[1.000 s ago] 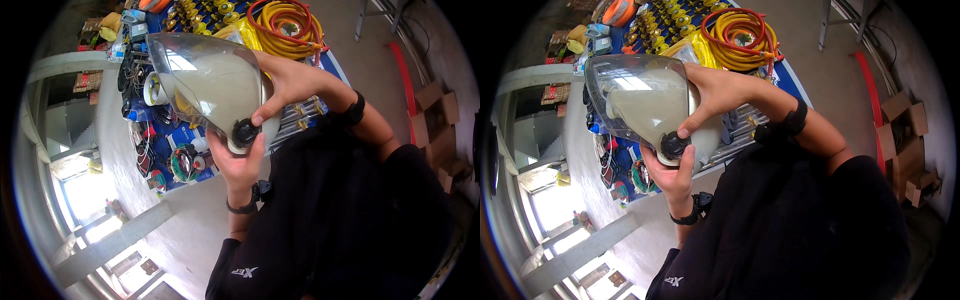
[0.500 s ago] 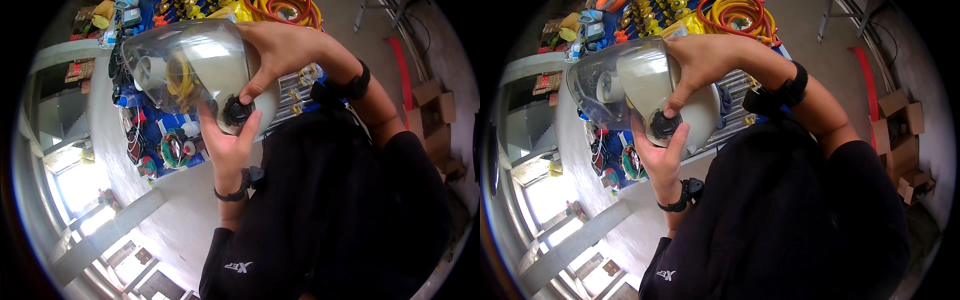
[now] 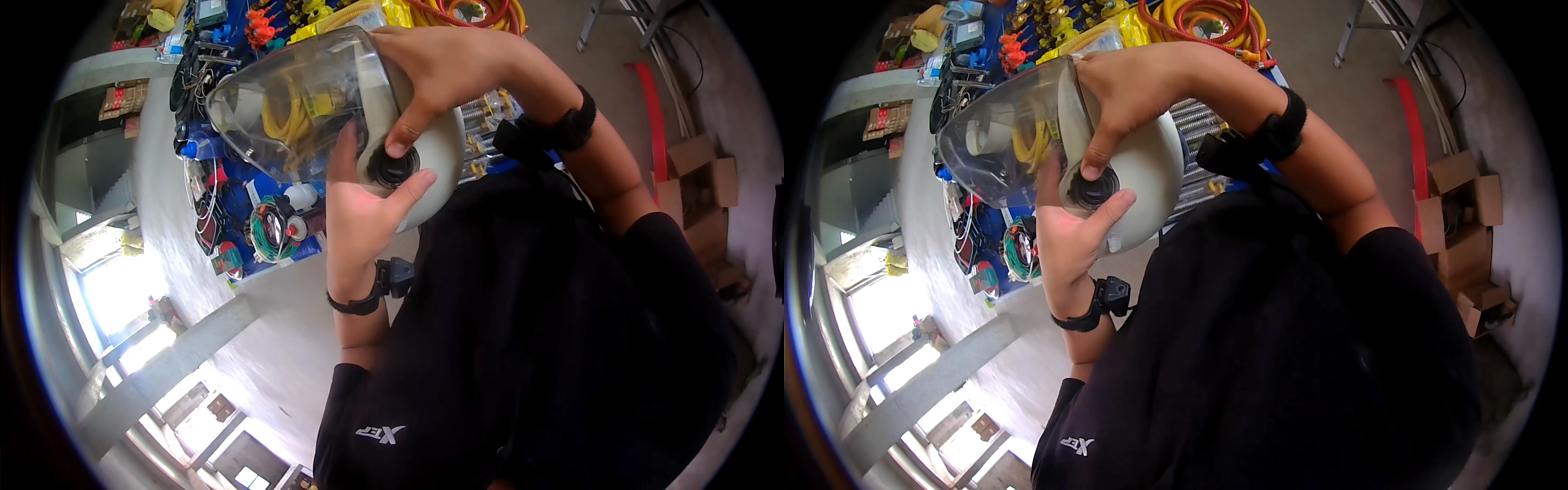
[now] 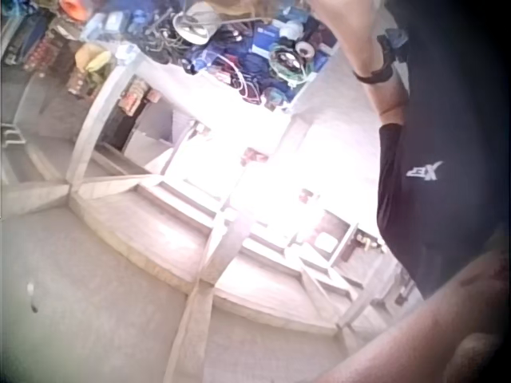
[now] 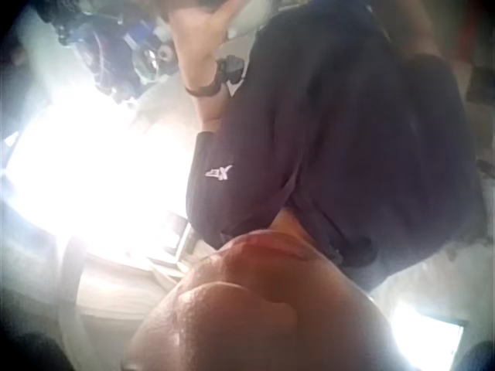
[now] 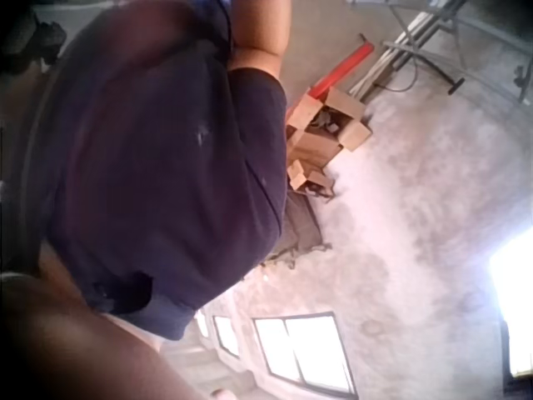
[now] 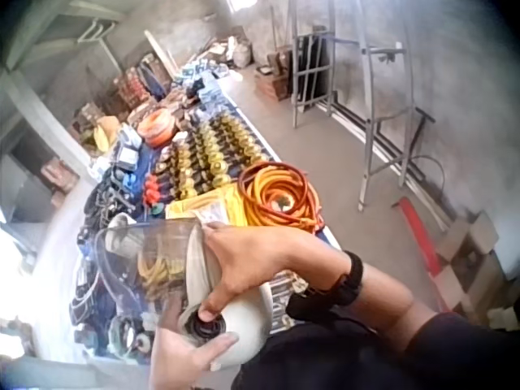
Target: The person cleans a white safety helmet using a blue cloth. They wipe the exterior shell, then the interior padding and straps, and finally the clear visor. The person also rotates the adjustment knob on the back of the helmet.
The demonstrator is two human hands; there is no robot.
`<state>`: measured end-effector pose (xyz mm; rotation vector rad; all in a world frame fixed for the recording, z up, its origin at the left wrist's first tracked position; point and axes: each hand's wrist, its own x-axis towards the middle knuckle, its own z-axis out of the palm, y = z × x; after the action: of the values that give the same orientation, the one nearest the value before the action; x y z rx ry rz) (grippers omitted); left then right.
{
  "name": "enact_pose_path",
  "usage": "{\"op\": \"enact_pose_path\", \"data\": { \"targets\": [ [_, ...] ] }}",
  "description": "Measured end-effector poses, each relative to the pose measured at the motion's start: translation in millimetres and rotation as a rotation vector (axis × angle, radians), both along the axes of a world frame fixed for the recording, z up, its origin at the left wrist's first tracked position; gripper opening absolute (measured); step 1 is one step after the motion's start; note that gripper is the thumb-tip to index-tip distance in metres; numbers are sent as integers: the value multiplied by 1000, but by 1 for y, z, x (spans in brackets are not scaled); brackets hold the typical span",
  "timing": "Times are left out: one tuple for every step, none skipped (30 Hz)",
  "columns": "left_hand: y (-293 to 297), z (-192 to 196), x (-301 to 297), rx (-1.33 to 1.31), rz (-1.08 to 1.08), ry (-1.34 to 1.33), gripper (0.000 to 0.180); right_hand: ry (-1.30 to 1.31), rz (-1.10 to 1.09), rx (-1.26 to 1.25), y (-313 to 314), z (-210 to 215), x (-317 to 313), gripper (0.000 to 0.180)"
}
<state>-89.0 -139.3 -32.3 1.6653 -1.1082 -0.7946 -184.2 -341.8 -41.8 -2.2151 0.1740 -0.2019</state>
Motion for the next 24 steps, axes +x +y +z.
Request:
{"op": "enact_pose_path", "data": {
  "targets": [
    [0, -1, -1, 4, 2, 16, 70, 38, -10, 0, 0, -1, 1, 91],
    [0, -1, -2, -7, 15, 110, 70, 71, -13, 23, 0, -2, 2, 90],
    [0, 0, -5, -17, 28, 203, 71, 106, -16, 47, 1, -3, 3, 90],
    [0, 0, -7, -28, 40, 297, 72, 117, -18, 80, 2, -4, 3, 89],
    [2, -1, -5, 5, 21, 255, 72, 131, -21, 115, 2, -5, 1, 88],
    [4, -1, -1, 39, 2, 213, 71, 145, -25, 149, 2, -6, -1, 87],
    [6, -2, 4, 73, -18, 172, 71, 105, -21, 163, 2, -8, -3, 86],
    [9, -4, 6, 35, -39, 247, 71, 62, -12, 179, 3, -13, -5, 85],
    [12, -6, 7, -3, -60, 322, 71, 19, -3, 196, 4, -15, -6, 85],
    [15, -7, 9, -42, -80, 397, 71, 5, 5, 200, 5, -16, -7, 85],
    [16, -7, 11, -41, -98, 377, 71, -8, 10, 204, 5, -17, -7, 84],
    [17, -6, 12, -40, -116, 356, 71, -20, 15, 207, 6, -17, -7, 84],
    [18, -6, 13, -40, -135, 336, 71, -23, 0, 223, 7, -19, -8, 87],
    [18, -7, 12, -54, -117, 345, 72, -26, -15, 236, 8, -19, -8, 89],
    [19, -8, 12, -69, -99, 354, 73, -29, -32, 249, 10, -20, -8, 91],
    [18, -9, 12, -83, -84, 364, 73, -123, -104, 184, 14, -22, -10, 93],
    [19, -9, 12, -94, -68, 384, 74, -221, -167, 123, 22, -27, -12, 94],
    [20, -11, 12, -105, -54, 404, 75, -319, -232, 62, 27, -33, -13, 96],
    [21, -11, 12, -116, -41, 424, 77, -349, -269, 20, 28, -41, -14, 102],
    [24, -11, 10, -147, -9, 428, 78, -377, -292, 13, 31, -44, -17, 96],
    [23, -9, 9, -180, 8, 436, 78, -351, -350, 148, 31, -51, -21, 92],
    [21, -8, 8, -212, 24, 443, 79, -325, -407, 283, 31, -59, -27, 87],
    [22, -9, 8, -242, 61, 446, 81, -261, -454, 293, 32, -65, -33, 80],
    [21, -10, 8, -257, 53, 439, 81, -284, -464, 271, 32, -68, -39, 80]
  ]
}}
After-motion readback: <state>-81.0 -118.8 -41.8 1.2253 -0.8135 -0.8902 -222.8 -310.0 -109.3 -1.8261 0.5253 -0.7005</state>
